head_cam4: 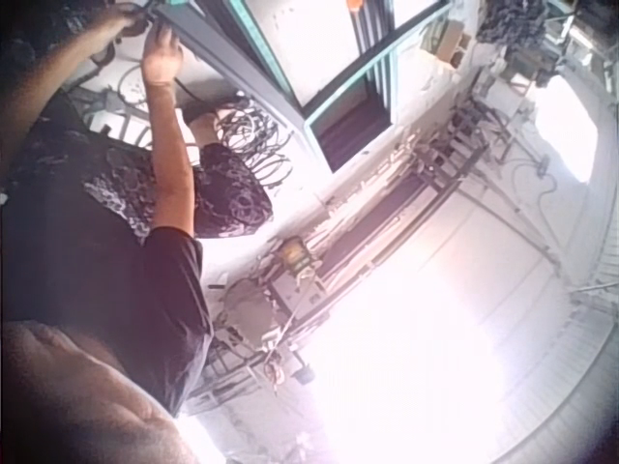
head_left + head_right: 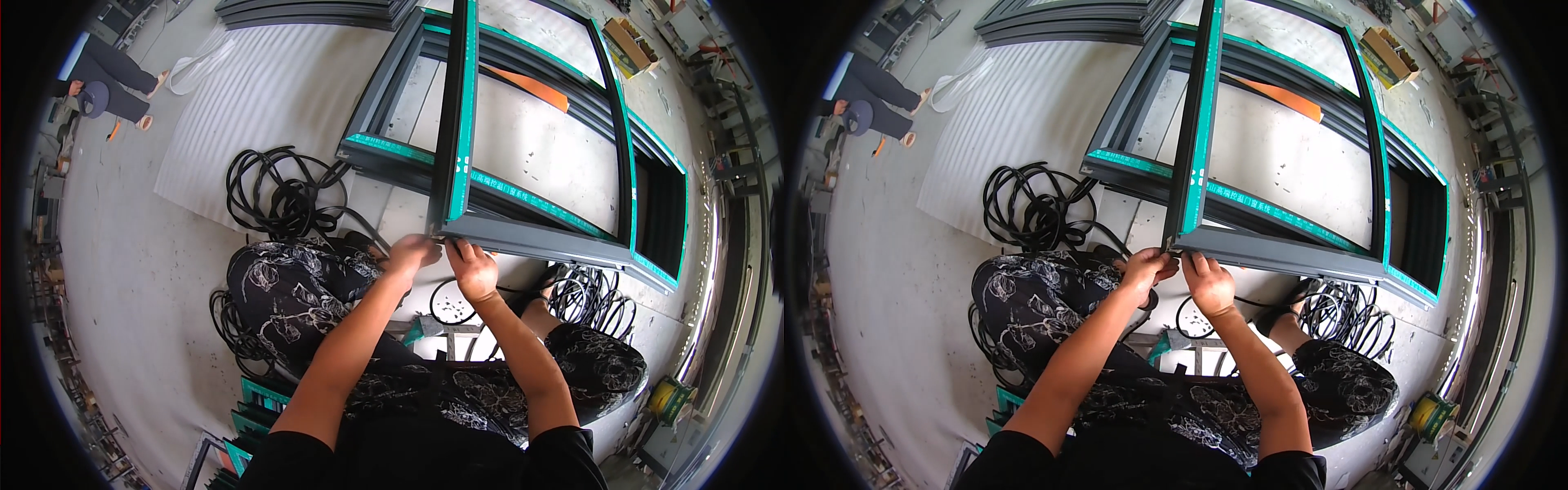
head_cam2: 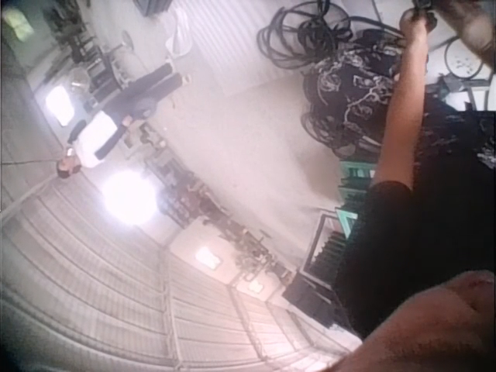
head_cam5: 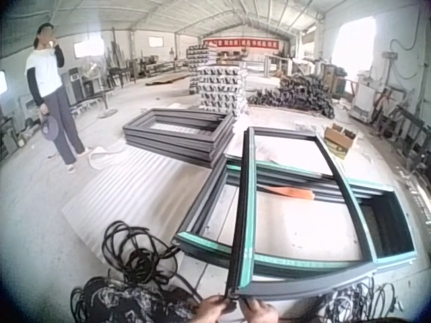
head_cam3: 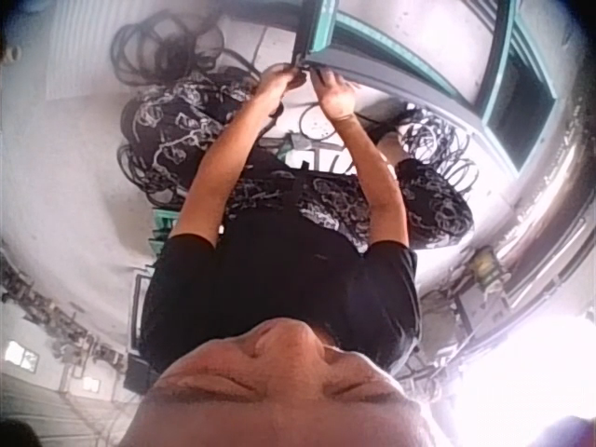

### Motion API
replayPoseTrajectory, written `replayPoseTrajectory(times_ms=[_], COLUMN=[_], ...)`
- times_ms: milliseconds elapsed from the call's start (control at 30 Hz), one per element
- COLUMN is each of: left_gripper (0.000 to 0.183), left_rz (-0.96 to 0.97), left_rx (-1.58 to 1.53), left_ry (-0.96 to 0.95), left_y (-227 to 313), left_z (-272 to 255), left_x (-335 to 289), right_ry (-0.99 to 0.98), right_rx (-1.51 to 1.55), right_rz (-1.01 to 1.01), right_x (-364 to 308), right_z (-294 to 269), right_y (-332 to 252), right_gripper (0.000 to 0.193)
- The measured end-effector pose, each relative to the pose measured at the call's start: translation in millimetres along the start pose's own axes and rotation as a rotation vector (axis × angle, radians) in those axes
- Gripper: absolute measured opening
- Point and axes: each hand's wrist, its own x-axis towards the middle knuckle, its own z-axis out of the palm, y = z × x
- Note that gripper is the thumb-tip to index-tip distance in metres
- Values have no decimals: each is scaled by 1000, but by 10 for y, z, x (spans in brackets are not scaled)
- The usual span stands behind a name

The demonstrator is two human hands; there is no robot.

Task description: The person aligns a window frame, presses a rubber sealing strip into its groove by hand, cuts the strip with pliers, and presses the seal firmly into place.

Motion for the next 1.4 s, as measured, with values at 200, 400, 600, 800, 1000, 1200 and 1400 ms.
replayPoseTrajectory(times_ms=[200,400,600,800,1000,1200,1400], left_gripper=[11,10,8,12,22,20,16], left_rz=[25,-11,-2,61,14,-12,125], left_rx=[-68,-160,-188,-131,-106,-151,-329], left_ry=[-28,-16,28,68,167,111,148], left_y=[-46,-50,-59,-24,7,-69,-123], left_z=[87,113,181,279,289,247,387], left_x=[-76,-100,-150,-188,-156,-165,-129], right_ry=[17,6,47,41,59,47,-29], right_rx=[51,67,112,116,139,161,197], right_rz=[27,2,-30,-29,-23,-24,1], right_x=[-19,0,-11,-17,-26,-11,-9], right_z=[62,21,57,80,108,143,142], right_y=[20,43,83,92,107,72,78], right_gripper=[33,32,32,33,32,32,33])
